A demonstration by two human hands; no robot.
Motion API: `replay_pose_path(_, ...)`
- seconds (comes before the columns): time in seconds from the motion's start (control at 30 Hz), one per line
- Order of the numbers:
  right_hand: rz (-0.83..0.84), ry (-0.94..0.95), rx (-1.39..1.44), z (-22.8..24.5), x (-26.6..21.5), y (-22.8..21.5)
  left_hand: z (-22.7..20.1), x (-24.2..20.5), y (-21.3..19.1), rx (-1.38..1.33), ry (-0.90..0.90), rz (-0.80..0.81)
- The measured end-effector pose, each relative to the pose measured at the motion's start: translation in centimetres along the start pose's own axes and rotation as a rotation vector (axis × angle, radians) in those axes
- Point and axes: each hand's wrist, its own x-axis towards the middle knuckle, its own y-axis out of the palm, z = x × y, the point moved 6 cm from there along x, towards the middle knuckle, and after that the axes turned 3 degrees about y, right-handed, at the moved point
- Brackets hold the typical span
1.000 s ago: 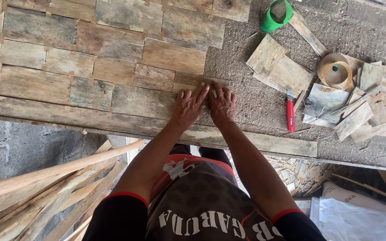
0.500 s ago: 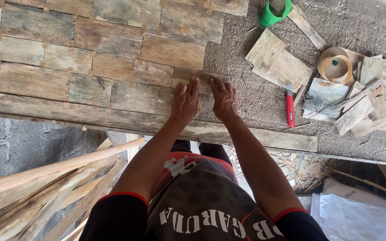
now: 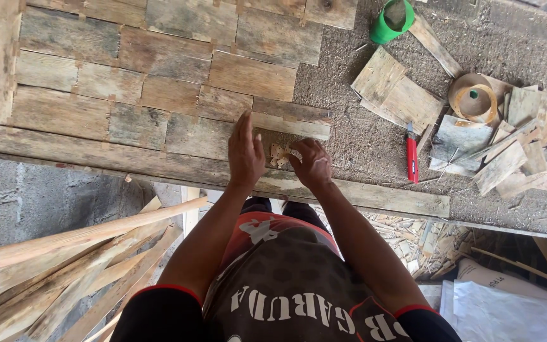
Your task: Fitting and securing small wood pieces onto a larger panel using a utility knife and tape.
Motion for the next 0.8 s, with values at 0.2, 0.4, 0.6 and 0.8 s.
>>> replay_pose_path(0.2,-0.051,-0.039,-0.113,0.9,0.7,0.1,1.2,-4.1,-3.5,-0.098,-0.161,-0.005)
replay_pose_path(0.4,-0.041,0.099,0.063,-2.5,0.4,1.4,0.6,-4.8,-5.1,-0.14,-0.186,-0.006)
replay_pose_path(0.6,-0.033,0.611,0.722,-8.1,-0.8,1.7,-0.3,-3.5,-1.5,-0.312,-0.241,0.088)
replay_pose_path(0.8,0.035,0.583,1.21,-7.6,-0.4,-2.3,-3.0,0.0,7.0,-0.575,-0.431,0.315)
